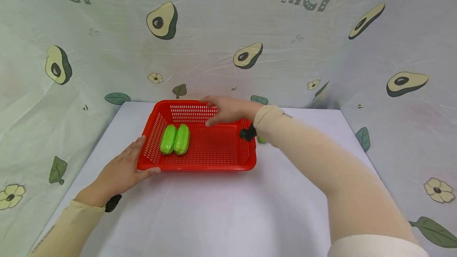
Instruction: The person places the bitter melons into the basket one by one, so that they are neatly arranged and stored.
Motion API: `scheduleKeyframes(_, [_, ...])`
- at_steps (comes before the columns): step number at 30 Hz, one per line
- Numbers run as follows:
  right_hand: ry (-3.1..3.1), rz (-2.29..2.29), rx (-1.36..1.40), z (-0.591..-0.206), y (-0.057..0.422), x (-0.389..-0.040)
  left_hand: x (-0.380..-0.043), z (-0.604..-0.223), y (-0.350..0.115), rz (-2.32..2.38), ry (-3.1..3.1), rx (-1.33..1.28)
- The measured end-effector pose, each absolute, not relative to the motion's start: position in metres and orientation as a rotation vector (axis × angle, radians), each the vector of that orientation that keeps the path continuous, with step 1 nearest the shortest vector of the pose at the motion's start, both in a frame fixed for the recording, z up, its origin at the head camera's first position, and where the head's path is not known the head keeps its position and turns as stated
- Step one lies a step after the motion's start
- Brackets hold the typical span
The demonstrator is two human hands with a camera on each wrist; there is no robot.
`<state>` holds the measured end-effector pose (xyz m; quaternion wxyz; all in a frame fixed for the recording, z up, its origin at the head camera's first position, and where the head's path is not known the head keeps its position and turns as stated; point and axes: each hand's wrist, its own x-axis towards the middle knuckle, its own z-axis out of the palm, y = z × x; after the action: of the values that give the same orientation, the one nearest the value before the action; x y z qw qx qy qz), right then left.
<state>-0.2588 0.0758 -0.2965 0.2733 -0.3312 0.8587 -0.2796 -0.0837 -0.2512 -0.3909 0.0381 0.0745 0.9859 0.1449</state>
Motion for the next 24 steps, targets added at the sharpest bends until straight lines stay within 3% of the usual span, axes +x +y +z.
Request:
scheduleKeyframes(5, [2.367,-0.862,-0.777,-0.293,0.143,-0.265,-0.082,-0.392,-0.253,0.441,3.021,0.211])
scheduleKeyframes(12, [2.526,-0.809,-0.559,-0.335,0.22,-0.271,-0.081,-0.392,-0.254,0.444,3.038,0.222])
scheduleKeyframes(24, [2.67,-0.571,-0.39,-0.394,0.244,-0.268,-0.083,-0.389,-0.251,0.442,3.048,0.244])
